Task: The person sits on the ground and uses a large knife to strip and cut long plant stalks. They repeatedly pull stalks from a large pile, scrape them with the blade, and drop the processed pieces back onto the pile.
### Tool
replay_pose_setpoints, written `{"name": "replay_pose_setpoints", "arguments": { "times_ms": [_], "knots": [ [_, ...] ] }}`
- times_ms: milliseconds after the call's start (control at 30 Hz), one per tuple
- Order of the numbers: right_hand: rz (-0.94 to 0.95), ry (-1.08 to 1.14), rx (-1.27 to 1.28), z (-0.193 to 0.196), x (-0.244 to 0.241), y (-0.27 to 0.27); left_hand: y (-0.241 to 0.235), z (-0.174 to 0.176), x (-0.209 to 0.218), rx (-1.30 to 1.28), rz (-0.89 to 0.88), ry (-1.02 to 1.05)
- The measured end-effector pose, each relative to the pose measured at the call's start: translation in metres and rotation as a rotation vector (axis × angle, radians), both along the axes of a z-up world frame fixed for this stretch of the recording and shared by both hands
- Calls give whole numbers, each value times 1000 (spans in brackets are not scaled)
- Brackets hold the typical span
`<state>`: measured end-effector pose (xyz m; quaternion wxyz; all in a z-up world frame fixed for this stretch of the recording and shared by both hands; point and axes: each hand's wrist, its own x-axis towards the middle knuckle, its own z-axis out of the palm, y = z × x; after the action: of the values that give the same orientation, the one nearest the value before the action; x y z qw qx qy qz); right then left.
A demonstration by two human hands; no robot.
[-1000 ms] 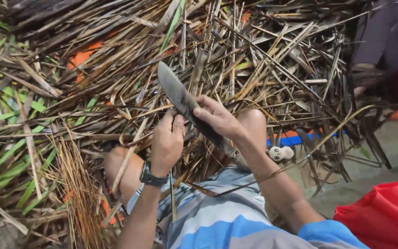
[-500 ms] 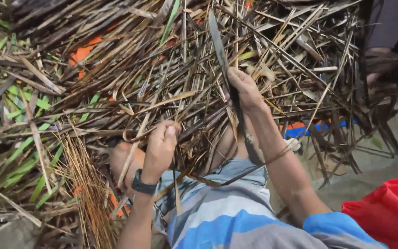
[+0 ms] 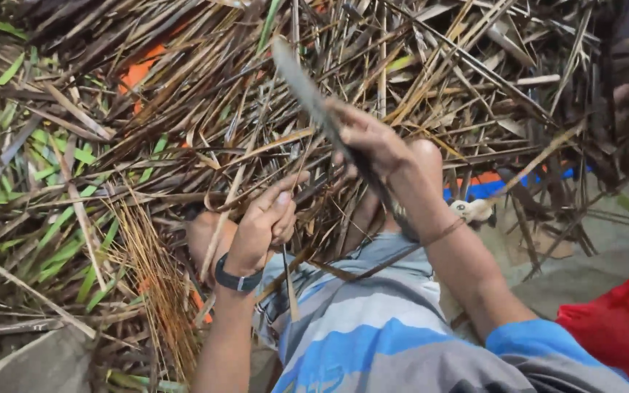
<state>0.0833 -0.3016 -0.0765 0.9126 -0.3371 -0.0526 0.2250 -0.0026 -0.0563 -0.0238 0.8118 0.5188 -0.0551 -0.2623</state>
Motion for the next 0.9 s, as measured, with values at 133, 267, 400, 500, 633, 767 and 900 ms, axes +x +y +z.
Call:
{"name": "replay_pose_setpoints", "arguments": {
  "times_ms": [133, 267, 400, 500, 633, 767, 900],
  "knots": [
    [-101, 218, 78, 48, 17, -21, 9, 17, -8, 103, -6, 114],
    [-151, 94, -36, 49, 3, -10, 12, 1, -6, 187, 109, 11],
    [210, 45, 4, 39, -14, 15, 0, -6, 0, 282, 209, -139],
    [250, 6, 33, 1, -16, 22, -4, -4, 2, 364, 196, -192],
    [222, 25, 25, -5, -7, 15, -7, -3, 5, 360, 180, -259],
    [65, 12, -7, 8, 16, -11, -7, 1, 1, 324, 102, -195],
    [-199, 140, -82, -26, 36, -47, -6, -5, -1, 249, 107, -67]
  ]
}}
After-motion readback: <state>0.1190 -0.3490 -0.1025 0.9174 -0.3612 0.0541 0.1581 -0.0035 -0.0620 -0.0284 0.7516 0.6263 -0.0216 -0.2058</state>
